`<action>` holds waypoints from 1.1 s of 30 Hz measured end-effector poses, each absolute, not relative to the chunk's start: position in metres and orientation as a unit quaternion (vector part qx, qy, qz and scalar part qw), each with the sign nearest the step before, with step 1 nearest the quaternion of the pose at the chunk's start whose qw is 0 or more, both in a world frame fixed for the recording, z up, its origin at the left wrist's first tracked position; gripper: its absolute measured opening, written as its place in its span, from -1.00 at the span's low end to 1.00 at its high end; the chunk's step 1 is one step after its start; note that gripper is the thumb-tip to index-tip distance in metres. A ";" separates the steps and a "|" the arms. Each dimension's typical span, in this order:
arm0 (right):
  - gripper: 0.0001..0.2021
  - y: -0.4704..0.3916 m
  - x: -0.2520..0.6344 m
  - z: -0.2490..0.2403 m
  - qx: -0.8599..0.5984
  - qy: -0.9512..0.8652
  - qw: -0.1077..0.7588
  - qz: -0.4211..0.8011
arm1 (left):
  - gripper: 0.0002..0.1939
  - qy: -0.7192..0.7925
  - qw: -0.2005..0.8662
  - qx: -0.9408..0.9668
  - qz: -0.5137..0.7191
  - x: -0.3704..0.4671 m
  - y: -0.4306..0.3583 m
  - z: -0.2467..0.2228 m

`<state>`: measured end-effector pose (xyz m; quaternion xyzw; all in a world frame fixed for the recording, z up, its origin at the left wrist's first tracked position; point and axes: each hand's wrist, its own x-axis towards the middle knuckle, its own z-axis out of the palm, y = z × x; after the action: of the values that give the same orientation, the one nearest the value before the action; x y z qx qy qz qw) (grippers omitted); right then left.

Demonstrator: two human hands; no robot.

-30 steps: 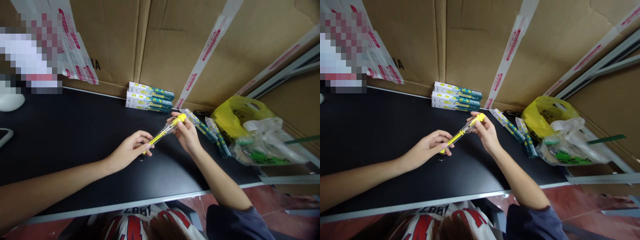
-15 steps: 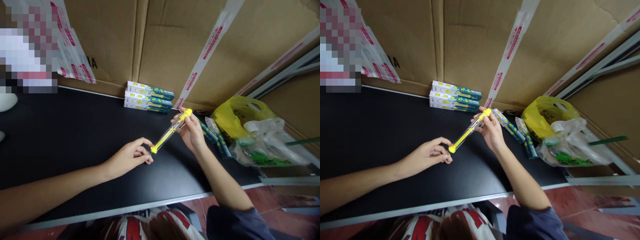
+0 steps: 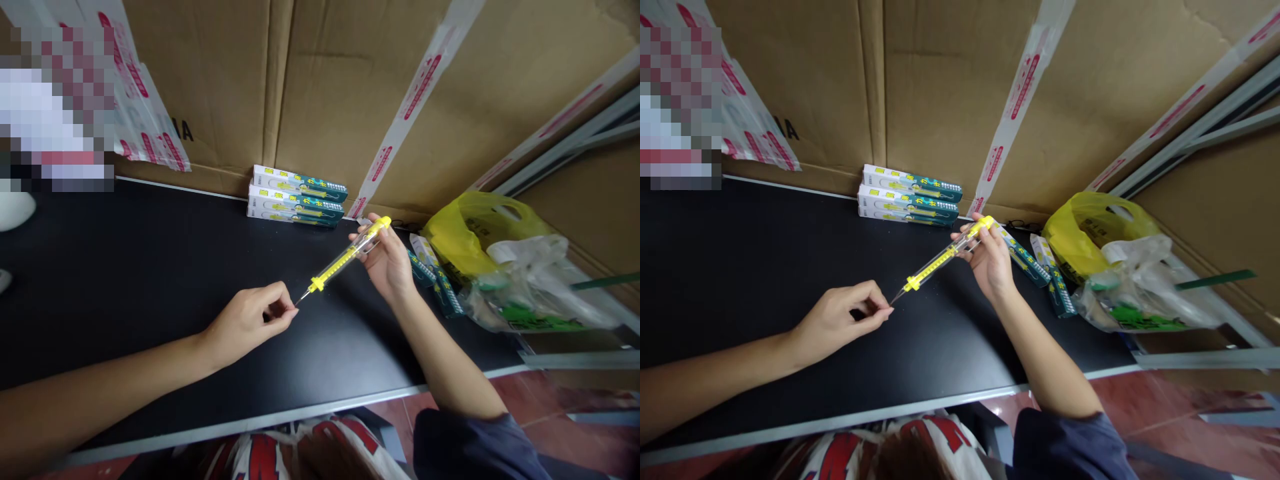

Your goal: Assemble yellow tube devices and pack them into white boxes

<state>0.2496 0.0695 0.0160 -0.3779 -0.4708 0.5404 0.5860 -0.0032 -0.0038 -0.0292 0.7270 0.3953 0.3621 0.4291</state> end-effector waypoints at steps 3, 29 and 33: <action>-0.69 0.075 0.255 0.014 -0.367 -0.447 0.600 0.553 | -0.86 0.377 0.415 0.753 0.343 -0.003 -0.004 -0.029; -0.70 0.083 0.262 0.013 -0.375 -0.434 0.608 0.549 | -0.89 0.348 0.359 0.796 0.343 -0.003 -0.006 -0.030; -0.68 0.075 0.252 0.010 -0.362 -0.440 0.584 0.578 | -0.89 0.338 0.346 0.808 0.336 -0.003 -0.007 -0.032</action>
<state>0.2516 0.0751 0.0097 -0.3619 -0.4401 0.5784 0.5838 -0.0034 -0.0066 -0.0316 0.8083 0.3380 0.3355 0.3461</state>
